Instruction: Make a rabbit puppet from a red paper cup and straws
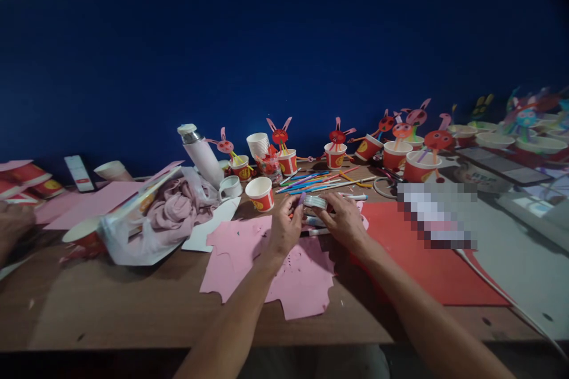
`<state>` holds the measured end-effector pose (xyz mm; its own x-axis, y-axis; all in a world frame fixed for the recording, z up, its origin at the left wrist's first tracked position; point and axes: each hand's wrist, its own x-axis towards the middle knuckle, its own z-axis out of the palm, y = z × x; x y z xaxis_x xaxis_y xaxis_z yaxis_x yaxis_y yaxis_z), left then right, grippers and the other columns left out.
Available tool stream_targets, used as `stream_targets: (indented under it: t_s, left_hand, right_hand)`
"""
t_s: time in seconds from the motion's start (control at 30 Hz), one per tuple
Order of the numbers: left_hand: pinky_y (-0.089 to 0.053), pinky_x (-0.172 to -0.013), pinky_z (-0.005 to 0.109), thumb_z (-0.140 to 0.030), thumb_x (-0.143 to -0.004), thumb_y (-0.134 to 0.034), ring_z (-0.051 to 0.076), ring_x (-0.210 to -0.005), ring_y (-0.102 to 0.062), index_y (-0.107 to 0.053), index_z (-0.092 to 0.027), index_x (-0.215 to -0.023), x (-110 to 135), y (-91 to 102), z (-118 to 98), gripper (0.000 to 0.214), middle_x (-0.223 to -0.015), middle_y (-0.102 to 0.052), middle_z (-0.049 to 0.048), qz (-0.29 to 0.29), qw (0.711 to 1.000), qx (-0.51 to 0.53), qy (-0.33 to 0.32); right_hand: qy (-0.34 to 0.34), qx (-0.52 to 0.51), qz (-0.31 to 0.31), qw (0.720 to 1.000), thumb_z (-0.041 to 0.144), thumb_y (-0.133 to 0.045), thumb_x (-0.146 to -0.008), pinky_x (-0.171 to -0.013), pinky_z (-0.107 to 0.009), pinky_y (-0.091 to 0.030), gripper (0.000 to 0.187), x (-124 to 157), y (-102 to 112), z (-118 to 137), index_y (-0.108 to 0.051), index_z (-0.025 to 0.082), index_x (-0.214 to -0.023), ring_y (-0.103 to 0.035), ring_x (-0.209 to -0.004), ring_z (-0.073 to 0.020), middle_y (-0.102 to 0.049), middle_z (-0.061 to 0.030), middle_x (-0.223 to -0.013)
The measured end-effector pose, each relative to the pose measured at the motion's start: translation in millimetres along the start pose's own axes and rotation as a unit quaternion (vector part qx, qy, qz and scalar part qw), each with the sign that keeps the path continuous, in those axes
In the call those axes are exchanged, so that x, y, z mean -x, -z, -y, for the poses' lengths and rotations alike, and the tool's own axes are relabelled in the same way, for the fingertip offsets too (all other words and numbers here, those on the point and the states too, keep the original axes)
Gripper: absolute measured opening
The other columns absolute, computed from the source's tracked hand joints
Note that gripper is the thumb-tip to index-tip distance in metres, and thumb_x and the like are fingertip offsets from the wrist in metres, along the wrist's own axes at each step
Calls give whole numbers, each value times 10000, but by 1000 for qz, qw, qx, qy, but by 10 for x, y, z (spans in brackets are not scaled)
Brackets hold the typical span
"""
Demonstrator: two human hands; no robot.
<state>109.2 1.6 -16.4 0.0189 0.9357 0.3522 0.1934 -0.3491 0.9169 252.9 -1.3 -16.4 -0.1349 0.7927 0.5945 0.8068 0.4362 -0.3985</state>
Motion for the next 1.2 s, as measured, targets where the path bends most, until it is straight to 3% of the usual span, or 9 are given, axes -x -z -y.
stream_targets:
  t_s: [0.2,0.43,0.57,0.77,1.2]
  left_hand:
    - [-470,-457,198,-333,-728,-537,82,-492,-494,-580,-132,-927,21,-38,-69,285,-601,-533,-13,-4,992,90,90]
    - [-460,-448,201,-372,-708,-551,80,-446,-483,-601,-147,-930,64,-81,-57,320,-506,-513,-36,-25,988,116,95]
    - [-438,-438,186,-338,-699,-562,73,-430,-482,-593,-139,-909,62,-93,-61,291,-489,-507,-41,-20,978,164,128]
    - [-426,-449,190,-250,-626,-619,64,-442,-507,-553,-139,-835,3,-51,-46,246,-590,-543,-35,33,934,295,198]
    - [-414,-460,178,-184,-619,-613,55,-435,-515,-507,-158,-890,19,-22,-117,292,-595,-562,-38,81,910,341,221]
  right_hand:
    - [43,162,-39,985,282,-506,-787,-807,-344,-226,119,11,19,7,-588,197,-793,-543,-721,-164,-638,-32,-761]
    - [26,227,-22,973,244,-482,-778,-833,-384,-196,129,21,4,56,-572,176,-715,-552,-670,-180,-646,-37,-679]
    - [13,239,-18,971,273,-483,-782,-832,-386,-199,154,32,-21,50,-579,170,-718,-562,-681,-192,-658,-52,-696]
    - [4,232,-1,973,280,-462,-806,-838,-386,-195,175,42,-9,60,-580,173,-733,-568,-687,-186,-665,-55,-721]
    - [-7,219,24,975,196,-453,-783,-810,-385,-194,140,36,-12,67,-581,167,-735,-575,-673,-193,-668,-64,-718]
